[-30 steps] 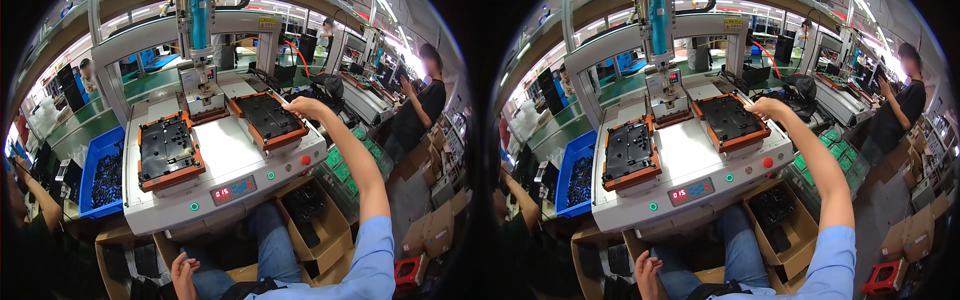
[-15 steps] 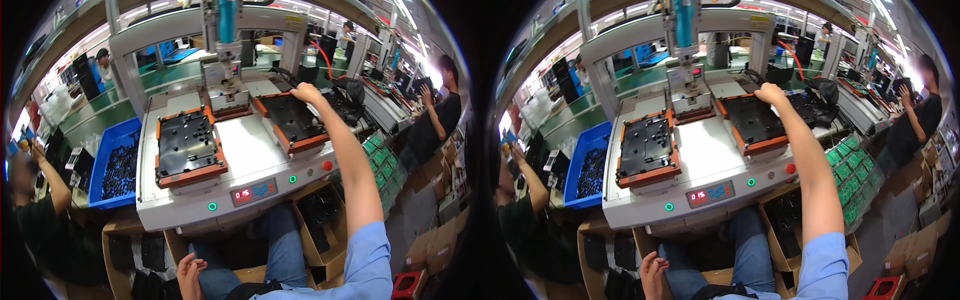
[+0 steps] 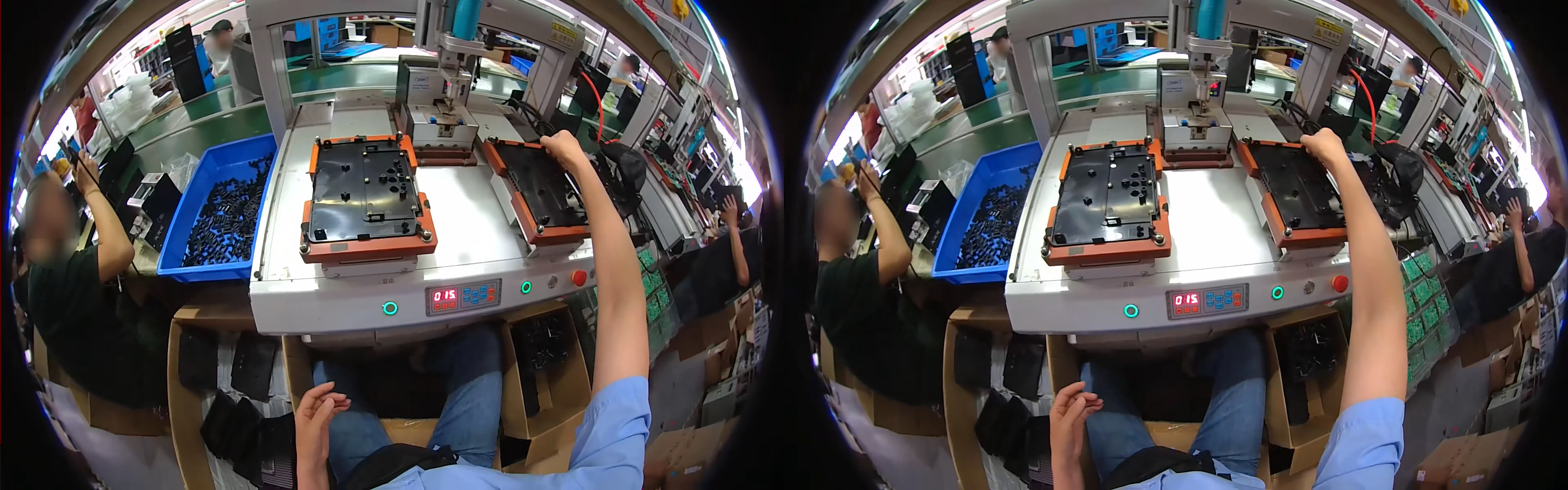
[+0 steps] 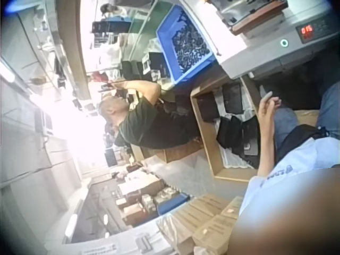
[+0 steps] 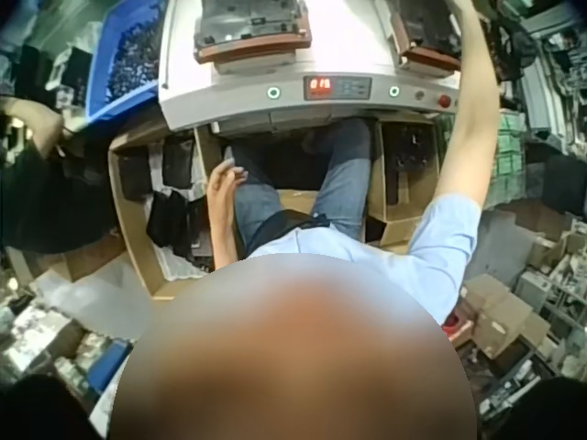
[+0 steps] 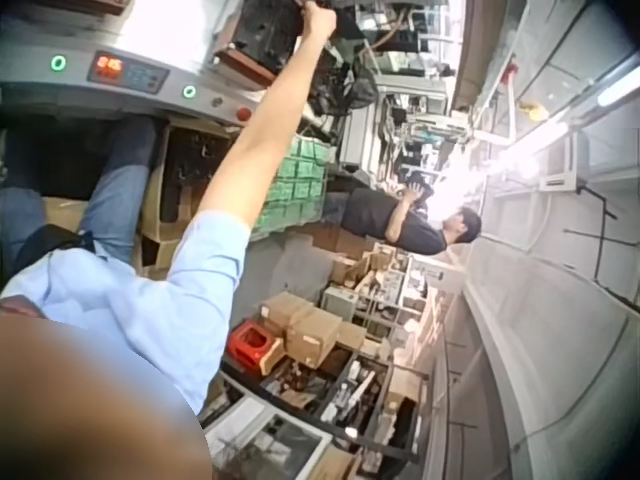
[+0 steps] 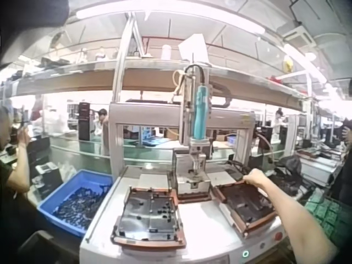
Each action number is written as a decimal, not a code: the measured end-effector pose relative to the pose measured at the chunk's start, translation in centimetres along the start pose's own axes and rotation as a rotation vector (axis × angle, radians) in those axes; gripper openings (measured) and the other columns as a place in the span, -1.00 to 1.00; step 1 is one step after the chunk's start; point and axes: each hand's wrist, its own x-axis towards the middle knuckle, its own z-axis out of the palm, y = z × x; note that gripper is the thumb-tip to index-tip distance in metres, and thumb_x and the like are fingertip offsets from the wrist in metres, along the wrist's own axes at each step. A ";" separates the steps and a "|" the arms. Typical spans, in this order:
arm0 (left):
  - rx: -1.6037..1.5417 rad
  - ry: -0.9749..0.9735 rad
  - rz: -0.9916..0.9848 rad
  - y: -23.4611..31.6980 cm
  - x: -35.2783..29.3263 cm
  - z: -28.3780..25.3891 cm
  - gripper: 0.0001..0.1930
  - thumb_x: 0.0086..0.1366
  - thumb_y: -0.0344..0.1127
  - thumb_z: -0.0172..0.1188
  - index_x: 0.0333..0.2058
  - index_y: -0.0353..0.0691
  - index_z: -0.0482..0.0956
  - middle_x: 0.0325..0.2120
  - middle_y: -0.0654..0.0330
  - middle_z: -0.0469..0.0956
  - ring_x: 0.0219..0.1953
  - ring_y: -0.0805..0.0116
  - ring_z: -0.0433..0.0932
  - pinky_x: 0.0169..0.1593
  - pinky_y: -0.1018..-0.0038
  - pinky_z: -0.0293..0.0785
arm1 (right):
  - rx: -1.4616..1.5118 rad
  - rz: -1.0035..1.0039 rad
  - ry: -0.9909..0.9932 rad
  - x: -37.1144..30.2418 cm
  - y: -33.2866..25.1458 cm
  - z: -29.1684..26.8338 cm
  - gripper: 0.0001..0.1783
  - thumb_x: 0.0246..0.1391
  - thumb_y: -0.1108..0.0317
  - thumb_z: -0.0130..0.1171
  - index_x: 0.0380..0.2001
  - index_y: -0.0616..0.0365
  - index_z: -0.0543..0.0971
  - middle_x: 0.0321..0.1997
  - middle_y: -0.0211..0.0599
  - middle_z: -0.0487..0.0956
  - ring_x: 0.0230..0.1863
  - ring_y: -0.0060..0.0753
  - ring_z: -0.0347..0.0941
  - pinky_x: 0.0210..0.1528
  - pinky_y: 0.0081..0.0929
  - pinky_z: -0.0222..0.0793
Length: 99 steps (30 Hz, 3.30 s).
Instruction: Assembling electronic modules by placing components into a press machine and organizing them in boxes.
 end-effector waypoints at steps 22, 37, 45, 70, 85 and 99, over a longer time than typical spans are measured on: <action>-0.024 0.051 0.073 0.4 -1.8 -1.3 -0.69 0.28 -0.40 0.07 -0.01 -0.31 0.40 -0.29 0.11 0.55 -0.25 0.28 0.56 -0.10 0.40 0.50 | -0.124 -0.295 0.421 -13.3 3.8 -4.3 -0.61 0.10 0.07 0.12 -0.45 0.26 0.55 -0.56 -0.14 0.55 -0.47 -0.23 0.51 -0.37 -0.36 0.36; 0.154 -0.020 0.146 1.9 -1.4 0.5 -0.75 0.28 -0.40 0.07 -0.07 -0.31 0.45 -0.31 0.13 0.56 -0.25 0.34 0.56 -0.07 0.41 0.48 | 0.499 -0.228 0.343 -19.5 6.7 -1.5 -0.77 0.09 0.27 0.17 -0.29 0.23 0.54 -0.26 -0.40 0.47 -0.23 -0.55 0.35 -0.14 -0.56 0.25; 1.099 -0.164 0.924 6.5 0.6 7.6 -0.68 0.21 -0.51 0.10 -0.02 -0.26 0.46 -0.11 0.08 0.50 0.00 0.15 0.43 0.11 0.37 0.30 | 0.448 -0.344 0.283 -19.6 6.8 -2.5 -0.80 0.14 0.27 0.11 -0.30 0.20 0.50 -0.28 -0.47 0.45 -0.17 -0.57 0.32 0.00 -0.59 0.19; 1.619 -0.030 1.052 3.3 4.5 11.5 -0.26 0.12 -0.36 0.26 0.25 -0.14 0.10 0.28 -0.10 0.02 0.32 -0.21 -0.07 0.29 0.04 0.01 | -0.117 -0.725 0.496 -32.0 3.7 6.3 -0.66 0.10 0.42 0.10 -0.03 0.24 0.50 0.03 -0.13 0.50 0.09 -0.11 0.35 0.15 -0.22 0.17; 1.577 -0.062 1.041 3.7 4.5 10.8 -0.25 0.08 -0.34 0.27 0.25 -0.09 0.16 0.27 -0.13 0.02 0.30 -0.29 -0.06 0.27 -0.03 0.02 | 0.236 -0.631 0.303 -30.6 -10.7 8.2 -0.79 0.09 0.35 0.13 -0.22 0.21 0.49 -0.32 -0.21 0.55 -0.30 -0.18 0.45 -0.22 -0.30 0.32; 1.200 -0.233 1.044 5.7 4.4 7.2 -0.37 0.08 -0.43 0.26 0.17 -0.14 0.30 0.18 -0.04 0.24 0.25 -0.07 0.15 0.23 0.15 0.17 | -0.119 -0.384 -0.033 -23.2 -17.9 9.0 -0.47 0.20 -0.04 -0.08 0.01 0.18 0.41 -0.37 -0.08 0.58 -0.32 -0.11 0.54 -0.18 -0.30 0.37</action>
